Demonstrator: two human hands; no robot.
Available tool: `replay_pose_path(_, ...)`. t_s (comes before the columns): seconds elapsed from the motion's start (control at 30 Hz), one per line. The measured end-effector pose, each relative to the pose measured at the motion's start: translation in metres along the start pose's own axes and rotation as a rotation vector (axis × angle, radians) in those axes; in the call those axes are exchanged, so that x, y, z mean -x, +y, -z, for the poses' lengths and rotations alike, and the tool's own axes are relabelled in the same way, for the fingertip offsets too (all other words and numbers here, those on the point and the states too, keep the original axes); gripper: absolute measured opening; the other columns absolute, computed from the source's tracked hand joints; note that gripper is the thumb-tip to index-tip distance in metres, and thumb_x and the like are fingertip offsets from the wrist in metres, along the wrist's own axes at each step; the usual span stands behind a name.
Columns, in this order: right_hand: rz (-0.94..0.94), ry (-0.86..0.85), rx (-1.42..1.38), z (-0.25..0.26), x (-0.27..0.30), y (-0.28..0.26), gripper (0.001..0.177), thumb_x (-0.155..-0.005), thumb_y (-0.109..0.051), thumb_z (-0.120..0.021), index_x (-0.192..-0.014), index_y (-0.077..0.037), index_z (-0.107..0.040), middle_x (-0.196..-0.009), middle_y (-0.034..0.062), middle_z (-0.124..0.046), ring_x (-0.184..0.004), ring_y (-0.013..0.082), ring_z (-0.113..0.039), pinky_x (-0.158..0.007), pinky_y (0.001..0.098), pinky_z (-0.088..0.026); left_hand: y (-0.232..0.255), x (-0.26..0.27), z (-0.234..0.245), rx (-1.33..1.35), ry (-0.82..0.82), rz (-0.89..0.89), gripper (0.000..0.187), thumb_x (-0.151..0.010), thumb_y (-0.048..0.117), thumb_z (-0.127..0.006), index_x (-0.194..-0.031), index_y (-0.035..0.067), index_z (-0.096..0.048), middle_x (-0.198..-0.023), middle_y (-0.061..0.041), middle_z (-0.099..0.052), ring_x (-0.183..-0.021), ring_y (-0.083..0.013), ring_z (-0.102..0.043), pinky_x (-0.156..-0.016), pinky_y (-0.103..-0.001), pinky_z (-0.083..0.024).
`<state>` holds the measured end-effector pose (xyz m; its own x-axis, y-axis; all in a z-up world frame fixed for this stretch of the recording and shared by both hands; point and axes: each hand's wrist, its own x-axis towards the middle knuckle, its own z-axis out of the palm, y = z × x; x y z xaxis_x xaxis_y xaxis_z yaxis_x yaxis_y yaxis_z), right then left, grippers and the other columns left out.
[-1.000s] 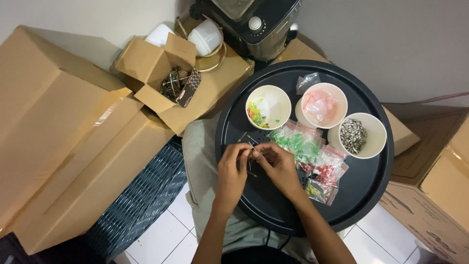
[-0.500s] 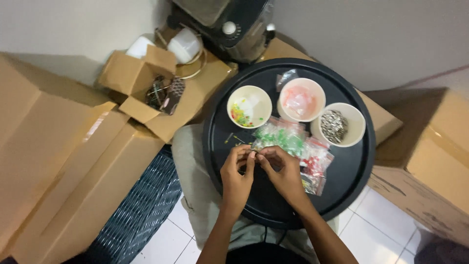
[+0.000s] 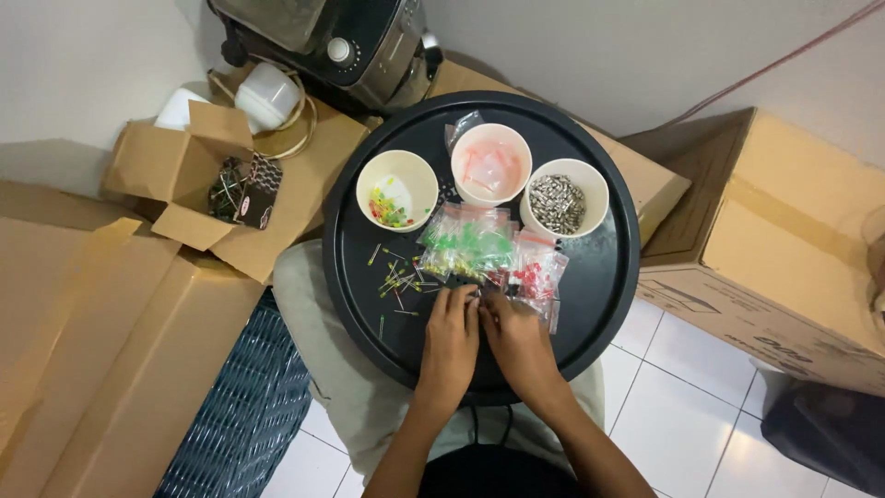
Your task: Sorting and packaging small electronic components into plastic bags on a tray
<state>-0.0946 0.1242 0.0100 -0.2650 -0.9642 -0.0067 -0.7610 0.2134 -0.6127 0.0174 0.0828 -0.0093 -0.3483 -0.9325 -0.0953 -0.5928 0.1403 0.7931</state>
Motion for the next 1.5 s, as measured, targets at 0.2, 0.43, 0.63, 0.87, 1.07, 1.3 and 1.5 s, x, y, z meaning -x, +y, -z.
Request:
replay_pose_path(0.2,-0.055,-0.186,0.114,-0.008,0.001,0.011,0.019,-0.097,-0.017,-0.066,-0.111,-0.005,-0.070,-0.080,0.0156,-0.077,-0.073,0.0329,-0.076,-0.059,0.0419,-0.061,0.005,0.002,0.006,-0.021,-0.068,0.047,0.016,-0.107,0.011,-0.051,-0.120,0.008,-0.060,-0.097,-0.011,-0.061,-0.085,-0.0265,-0.074,-0.064,-0.033,-0.065)
replay_pose_path(0.43,-0.136,-0.323,0.087,0.000,-0.009,0.015,0.022,-0.097,-0.022,-0.066,-0.116,-0.011,-0.069,-0.083,0.0103,-0.078,-0.080,0.0306,-0.076,-0.065,0.0419,-0.061,0.002,0.001,0.007,-0.097,-0.085,0.038,0.016,-0.108,0.011,-0.048,-0.114,0.008,-0.063,-0.095,-0.011,-0.061,-0.082,-0.0258,-0.074,-0.061,-0.030,-0.063)
replay_pose_path(0.63,0.073,-0.160,0.024,-0.021,-0.028,0.008,0.018,-0.099,-0.023,-0.064,-0.113,-0.015,-0.073,-0.094,0.0093,-0.075,-0.086,0.0333,-0.074,-0.070,0.0431,-0.060,-0.005,-0.008,0.035,-0.011,0.017,0.098,0.015,-0.107,0.013,-0.051,-0.113,0.009,-0.065,-0.102,-0.010,-0.063,-0.092,-0.0291,-0.073,-0.072,-0.037,-0.063)
replay_pose_path(0.87,0.351,-0.058,0.391,-0.064,-0.041,-0.004,0.012,-0.088,-0.021,-0.073,-0.099,-0.016,-0.075,-0.090,0.0022,-0.068,-0.084,0.0243,-0.071,-0.063,0.0331,-0.058,-0.049,0.000,0.079,-0.163,-0.027,0.148,0.014,-0.096,0.016,-0.066,-0.110,0.010,-0.064,-0.102,-0.011,-0.063,-0.101,-0.0332,-0.071,-0.082,-0.042,-0.059)
replay_pose_path(1.07,0.409,-0.012,0.435,-0.074,-0.055,-0.018,0.007,-0.087,-0.022,-0.075,-0.091,-0.017,-0.073,-0.083,0.0001,-0.064,-0.077,0.0213,-0.069,-0.058,0.0300,-0.055,-0.057,-0.005,0.081,-0.083,-0.031,0.179,0.018,-0.091,0.006,-0.070,-0.108,0.007,-0.064,-0.099,-0.013,-0.061,-0.099,-0.0360,-0.068,-0.083,-0.041,-0.057)
replay_pose_path(1.3,0.256,-0.127,0.211,-0.065,-0.069,-0.038,0.010,-0.096,-0.024,-0.071,-0.097,-0.016,-0.075,-0.086,0.0029,-0.068,-0.079,0.0250,-0.071,-0.060,0.0352,-0.057,-0.058,-0.029,0.087,0.001,0.087,0.219,0.014,-0.091,0.005,-0.074,-0.103,0.006,-0.067,-0.095,-0.014,-0.063,-0.090,-0.0321,-0.070,-0.076,-0.036,-0.059)
replay_pose_path(1.5,0.150,-0.296,0.175,-0.039,-0.082,-0.052,0.014,-0.102,-0.018,-0.062,-0.105,-0.014,-0.075,-0.094,0.0063,-0.073,-0.082,0.0260,-0.074,-0.065,0.0340,-0.058,-0.047,-0.028,0.102,-0.057,0.124,0.283,0.014,-0.095,0.010,-0.072,-0.108,0.009,-0.066,-0.103,-0.010,-0.063,-0.095,-0.0244,-0.071,-0.076,-0.033,-0.059)
